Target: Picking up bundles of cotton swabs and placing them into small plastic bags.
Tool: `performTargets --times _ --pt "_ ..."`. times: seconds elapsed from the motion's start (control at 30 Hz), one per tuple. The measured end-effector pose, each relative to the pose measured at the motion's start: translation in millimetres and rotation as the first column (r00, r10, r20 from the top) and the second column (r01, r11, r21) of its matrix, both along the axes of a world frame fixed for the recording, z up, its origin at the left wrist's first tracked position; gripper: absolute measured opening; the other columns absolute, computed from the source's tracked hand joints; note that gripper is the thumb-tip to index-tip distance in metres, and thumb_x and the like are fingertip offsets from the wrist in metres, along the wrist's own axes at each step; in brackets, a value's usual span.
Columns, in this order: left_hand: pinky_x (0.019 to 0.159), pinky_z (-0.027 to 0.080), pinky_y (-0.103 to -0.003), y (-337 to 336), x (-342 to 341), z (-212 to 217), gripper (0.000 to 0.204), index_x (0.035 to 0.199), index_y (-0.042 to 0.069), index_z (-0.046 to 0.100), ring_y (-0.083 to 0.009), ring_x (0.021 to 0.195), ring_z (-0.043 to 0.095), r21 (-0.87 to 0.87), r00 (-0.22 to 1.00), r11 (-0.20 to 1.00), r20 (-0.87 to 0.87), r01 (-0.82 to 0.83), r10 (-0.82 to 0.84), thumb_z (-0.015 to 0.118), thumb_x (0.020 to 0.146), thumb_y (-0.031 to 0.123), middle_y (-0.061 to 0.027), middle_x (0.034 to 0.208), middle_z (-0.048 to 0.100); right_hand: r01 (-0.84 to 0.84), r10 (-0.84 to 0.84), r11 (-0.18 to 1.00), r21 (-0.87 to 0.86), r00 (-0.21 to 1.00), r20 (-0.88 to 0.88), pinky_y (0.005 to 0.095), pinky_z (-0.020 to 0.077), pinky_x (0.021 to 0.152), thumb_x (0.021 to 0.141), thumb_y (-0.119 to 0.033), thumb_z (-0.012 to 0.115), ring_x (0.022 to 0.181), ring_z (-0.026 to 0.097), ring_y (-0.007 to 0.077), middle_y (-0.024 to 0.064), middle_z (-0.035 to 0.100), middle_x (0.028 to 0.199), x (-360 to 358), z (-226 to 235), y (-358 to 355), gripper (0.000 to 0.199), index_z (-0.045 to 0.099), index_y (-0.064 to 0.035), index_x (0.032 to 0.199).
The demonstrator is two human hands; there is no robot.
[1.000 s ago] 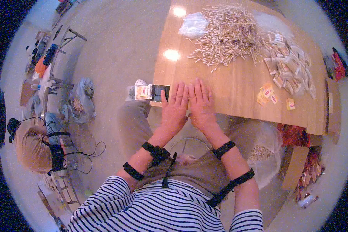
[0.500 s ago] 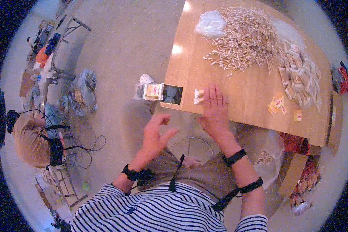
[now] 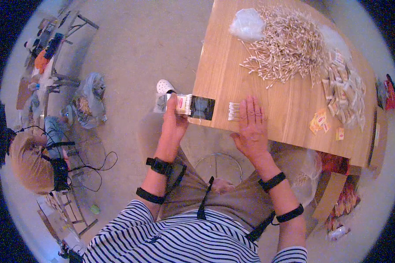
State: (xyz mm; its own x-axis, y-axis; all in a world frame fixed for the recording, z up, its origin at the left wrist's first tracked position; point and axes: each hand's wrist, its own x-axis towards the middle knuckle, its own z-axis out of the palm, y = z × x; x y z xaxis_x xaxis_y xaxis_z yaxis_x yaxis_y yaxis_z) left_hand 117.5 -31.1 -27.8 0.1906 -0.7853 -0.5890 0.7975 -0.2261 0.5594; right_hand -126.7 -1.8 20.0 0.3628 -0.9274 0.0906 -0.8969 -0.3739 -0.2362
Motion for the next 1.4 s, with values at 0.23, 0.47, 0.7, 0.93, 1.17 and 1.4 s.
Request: performTargets --times 0.23,0.47,0.7,0.93,1.17,1.4 --pt "0.079 0.059 -0.036 -7.6 12.5 -41.4 0.027 0.107 0.007 0.063 -0.0172 0.089 0.069 -0.013 0.934 0.997 -0.350 0.076 -0.076 0.063 0.098 0.033 -0.0051 0.099 0.072 0.013 -0.013 1.000 0.025 1.000 -0.004 0.0511 0.0198 0.122 0.064 -0.025 0.086 0.151 0.020 0.0388 0.0237 0.024 0.161 -2.4 0.1 0.0 0.112 0.025 0.0029 0.153" --pt "0.100 0.051 -0.049 -5.1 15.8 -59.6 0.042 0.119 0.005 0.063 -0.0283 0.106 0.067 -0.046 0.853 0.993 -0.509 0.106 -0.115 0.055 0.101 0.042 -0.0115 0.114 0.071 0.022 -0.022 1.000 0.020 1.000 0.004 0.0519 0.0195 0.122 0.060 -0.024 0.087 0.149 0.023 0.0427 0.0269 0.025 0.159 2.0 -0.7 -1.4 0.112 0.027 0.0059 0.150" --pt "0.100 0.051 -0.050 -6.6 5.9 -41.1 0.042 0.119 0.005 0.063 -0.0289 0.107 0.067 0.005 0.878 0.996 -0.473 0.088 -0.075 0.054 0.101 0.041 -0.0123 0.115 0.071 0.057 -0.058 0.997 0.051 0.998 0.016 0.0535 0.0182 0.122 0.061 -0.028 0.087 0.149 0.022 0.0447 0.0290 0.025 0.158 19.3 -0.7 -1.3 0.113 0.026 0.0078 0.150" --pt "0.099 0.051 -0.048 -7.0 7.4 -43.8 0.041 0.119 0.004 0.062 -0.0279 0.106 0.067 -0.078 0.830 0.991 -0.542 0.111 -0.136 0.055 0.100 0.040 -0.0118 0.115 0.070 -0.013 0.010 0.999 0.038 0.997 0.081 0.0534 0.0181 0.122 0.062 -0.030 0.086 0.149 0.019 0.0457 0.0307 0.024 0.157 67.7 -0.1 -6.7 0.111 0.028 0.0099 0.148" --pt "0.100 0.052 -0.046 -7.5 7.9 -41.3 0.039 0.118 0.006 0.062 -0.0262 0.107 0.067 -0.022 0.894 0.997 -0.442 0.068 -0.070 0.055 0.101 0.040 -0.0107 0.116 0.070 -0.015 0.014 1.000 0.016 0.997 0.082 0.0522 0.0164 0.123 0.065 -0.033 0.085 0.150 0.016 0.0451 0.0299 0.023 0.158 100.6 -2.8 -10.0 0.109 0.029 0.0103 0.148" --pt "0.081 0.057 -0.035 -7.6 -0.7 -6.3 0.020 0.102 0.010 0.061 -0.0176 0.089 0.069 -0.035 0.988 0.997 -0.146 -0.061 0.056 0.065 0.096 0.029 -0.0018 0.097 0.069 0.002 -0.004 1.000 0.022 0.996 0.090 0.0520 0.0158 0.123 0.065 -0.031 0.084 0.150 0.017 0.0448 0.0296 0.022 0.158 106.4 -0.3 -9.2 0.108 0.029 0.0103 0.148"
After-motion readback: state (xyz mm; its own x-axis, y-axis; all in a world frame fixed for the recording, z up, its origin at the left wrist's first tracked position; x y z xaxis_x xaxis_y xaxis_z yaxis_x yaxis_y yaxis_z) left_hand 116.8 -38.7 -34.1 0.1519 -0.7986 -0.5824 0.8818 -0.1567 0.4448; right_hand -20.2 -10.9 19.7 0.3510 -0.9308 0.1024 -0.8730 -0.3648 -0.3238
